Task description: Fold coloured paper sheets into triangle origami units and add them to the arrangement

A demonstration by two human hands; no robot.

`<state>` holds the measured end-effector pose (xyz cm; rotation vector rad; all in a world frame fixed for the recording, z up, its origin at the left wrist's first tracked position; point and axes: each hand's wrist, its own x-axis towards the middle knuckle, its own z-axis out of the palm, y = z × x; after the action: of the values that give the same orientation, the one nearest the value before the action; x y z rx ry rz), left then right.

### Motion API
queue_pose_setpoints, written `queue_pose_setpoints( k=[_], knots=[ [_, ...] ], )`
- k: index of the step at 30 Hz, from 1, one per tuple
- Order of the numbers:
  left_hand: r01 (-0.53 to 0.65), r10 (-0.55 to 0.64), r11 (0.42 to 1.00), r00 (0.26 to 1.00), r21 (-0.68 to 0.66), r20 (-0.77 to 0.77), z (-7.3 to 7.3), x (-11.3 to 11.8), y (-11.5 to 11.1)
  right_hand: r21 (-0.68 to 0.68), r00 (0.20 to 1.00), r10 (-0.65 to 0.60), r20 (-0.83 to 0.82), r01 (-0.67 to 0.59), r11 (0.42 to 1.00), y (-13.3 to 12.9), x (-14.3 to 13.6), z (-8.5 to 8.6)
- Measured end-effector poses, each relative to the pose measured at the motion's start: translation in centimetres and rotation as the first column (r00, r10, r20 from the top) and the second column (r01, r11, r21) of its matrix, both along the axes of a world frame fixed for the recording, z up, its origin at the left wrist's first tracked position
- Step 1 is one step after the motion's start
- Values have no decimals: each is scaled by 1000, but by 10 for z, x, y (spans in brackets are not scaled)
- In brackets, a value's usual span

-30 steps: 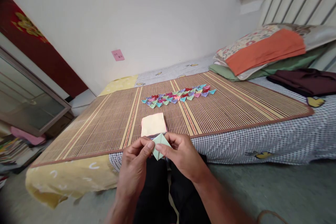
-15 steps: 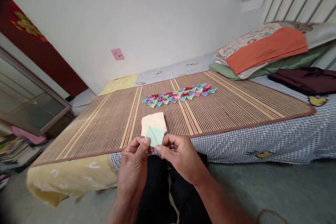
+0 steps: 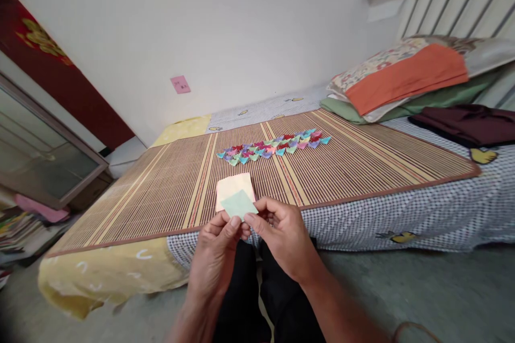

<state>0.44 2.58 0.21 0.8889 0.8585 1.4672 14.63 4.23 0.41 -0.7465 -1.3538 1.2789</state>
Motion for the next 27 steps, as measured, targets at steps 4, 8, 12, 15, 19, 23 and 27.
queue_pose_setpoints(
  k=[4, 8, 12, 15, 19, 23, 27],
  knots=[
    [54, -52, 998, 993, 15, -104, -6, -2, 4, 108, 992, -95, 86, 86, 990, -2, 0, 3],
    [-87, 99, 994, 971, 62, -219, 1, -12, 6, 319, 919, -283, 275, 190, 928, -3, 3, 9],
    [-132, 207, 969, 894, 208, -398, 13, -22, 6, 458, 873, -352, 338, 174, 872, -3, 4, 10],
    [-60, 180, 964, 865, 260, -469, 17, -26, 4, 545, 871, -388, 300, 177, 819, -1, 3, 7],
    [-53, 180, 970, 812, 236, -555, 18, -27, -2, 608, 857, -436, 275, 197, 769, -3, 1, 2],
    [-22, 101, 986, 869, 167, -484, 19, -26, -7, 521, 879, -408, 246, 235, 820, -9, -3, -1],
    [93, -46, 982, 962, 166, -269, 16, -27, -7, 303, 951, -280, 130, 231, 925, -15, -7, -2]
  ],
)
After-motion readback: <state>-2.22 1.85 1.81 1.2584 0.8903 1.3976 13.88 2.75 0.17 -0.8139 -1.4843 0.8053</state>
